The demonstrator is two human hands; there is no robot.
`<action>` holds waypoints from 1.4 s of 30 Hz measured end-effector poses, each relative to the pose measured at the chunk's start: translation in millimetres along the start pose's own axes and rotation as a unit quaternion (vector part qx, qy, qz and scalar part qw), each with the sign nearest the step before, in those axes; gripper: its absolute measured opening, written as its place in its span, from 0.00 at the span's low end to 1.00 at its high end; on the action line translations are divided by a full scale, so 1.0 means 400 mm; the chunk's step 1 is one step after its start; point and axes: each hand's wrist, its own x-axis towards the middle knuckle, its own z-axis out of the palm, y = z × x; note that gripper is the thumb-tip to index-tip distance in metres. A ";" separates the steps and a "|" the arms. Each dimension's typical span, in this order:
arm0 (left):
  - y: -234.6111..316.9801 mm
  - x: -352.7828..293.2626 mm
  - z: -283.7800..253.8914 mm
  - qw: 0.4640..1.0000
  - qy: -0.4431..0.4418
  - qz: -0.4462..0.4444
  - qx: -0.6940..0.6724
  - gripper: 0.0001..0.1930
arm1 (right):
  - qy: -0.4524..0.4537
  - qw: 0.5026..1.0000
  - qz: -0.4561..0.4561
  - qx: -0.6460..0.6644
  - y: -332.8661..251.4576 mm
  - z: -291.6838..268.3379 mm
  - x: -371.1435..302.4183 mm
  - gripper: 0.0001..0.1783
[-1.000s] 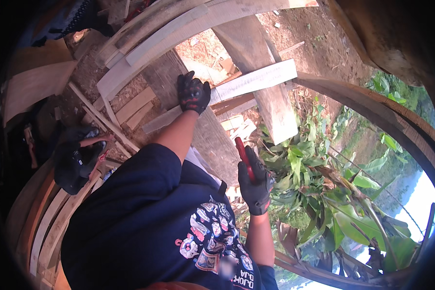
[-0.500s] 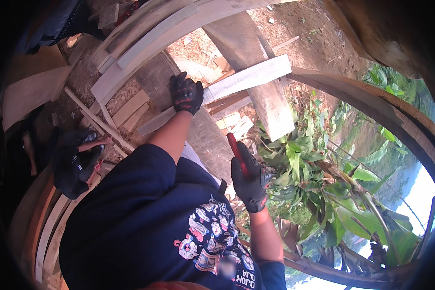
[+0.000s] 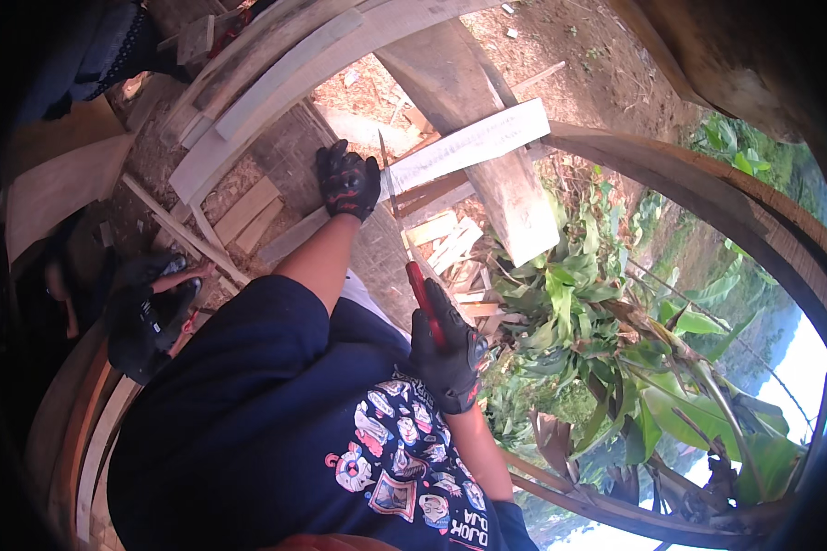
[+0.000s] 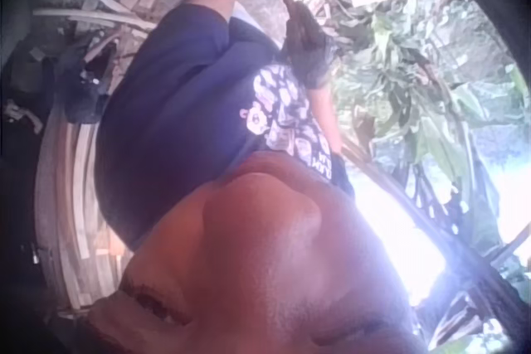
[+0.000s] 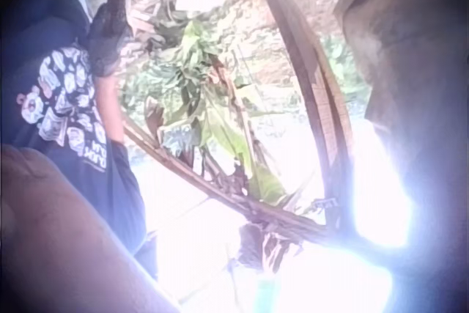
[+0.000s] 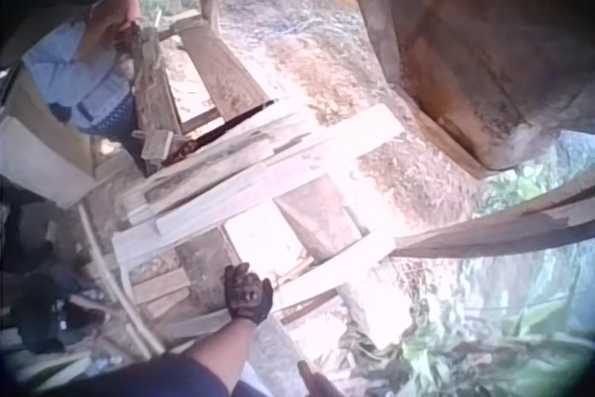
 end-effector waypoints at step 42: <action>0.005 0.008 -0.055 0.998 -0.019 0.060 0.013 0.20 | -0.008 0.996 -0.089 -0.008 0.121 0.258 0.361 0.26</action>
